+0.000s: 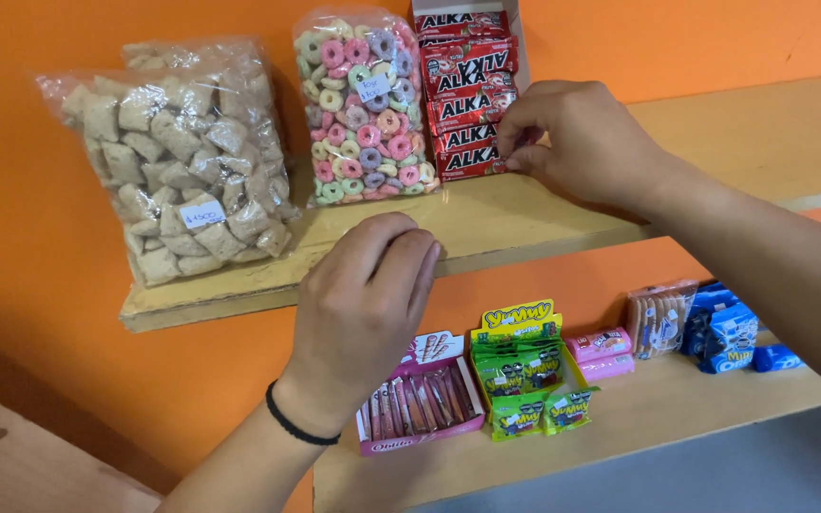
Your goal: The person wipes a wooden shelf with a blue cloth, then picks up bags of snacks and boxes of candy from a glass counter. They place the items on the shelf, arranging them neatly and opening the boxes to display the contents.
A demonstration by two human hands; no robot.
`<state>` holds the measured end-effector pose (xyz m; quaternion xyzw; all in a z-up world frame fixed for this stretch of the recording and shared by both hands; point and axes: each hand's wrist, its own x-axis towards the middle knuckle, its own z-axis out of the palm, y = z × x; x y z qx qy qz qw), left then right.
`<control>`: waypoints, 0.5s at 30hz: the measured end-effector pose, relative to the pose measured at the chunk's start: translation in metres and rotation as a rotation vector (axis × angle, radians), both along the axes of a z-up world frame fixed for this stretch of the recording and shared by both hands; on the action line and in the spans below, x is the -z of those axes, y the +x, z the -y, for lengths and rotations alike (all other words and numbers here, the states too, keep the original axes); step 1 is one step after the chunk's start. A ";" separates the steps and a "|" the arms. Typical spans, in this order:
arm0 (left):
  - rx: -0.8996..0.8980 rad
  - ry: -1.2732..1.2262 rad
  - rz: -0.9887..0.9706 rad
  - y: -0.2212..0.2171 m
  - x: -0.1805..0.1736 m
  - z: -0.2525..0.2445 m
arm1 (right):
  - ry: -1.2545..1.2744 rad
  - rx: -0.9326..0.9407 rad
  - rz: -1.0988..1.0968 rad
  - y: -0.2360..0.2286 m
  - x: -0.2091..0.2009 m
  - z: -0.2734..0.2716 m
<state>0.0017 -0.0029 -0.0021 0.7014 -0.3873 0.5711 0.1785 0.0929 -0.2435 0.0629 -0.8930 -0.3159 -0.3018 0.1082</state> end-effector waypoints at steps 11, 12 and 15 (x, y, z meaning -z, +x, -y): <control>-0.006 0.002 -0.014 0.000 0.000 0.001 | -0.046 -0.017 0.027 0.005 0.002 0.003; -0.007 0.002 -0.014 0.000 0.000 0.001 | -0.046 -0.017 0.026 0.006 0.002 0.003; -0.008 0.005 -0.004 0.000 0.000 0.001 | -0.026 -0.010 0.013 0.004 0.002 0.003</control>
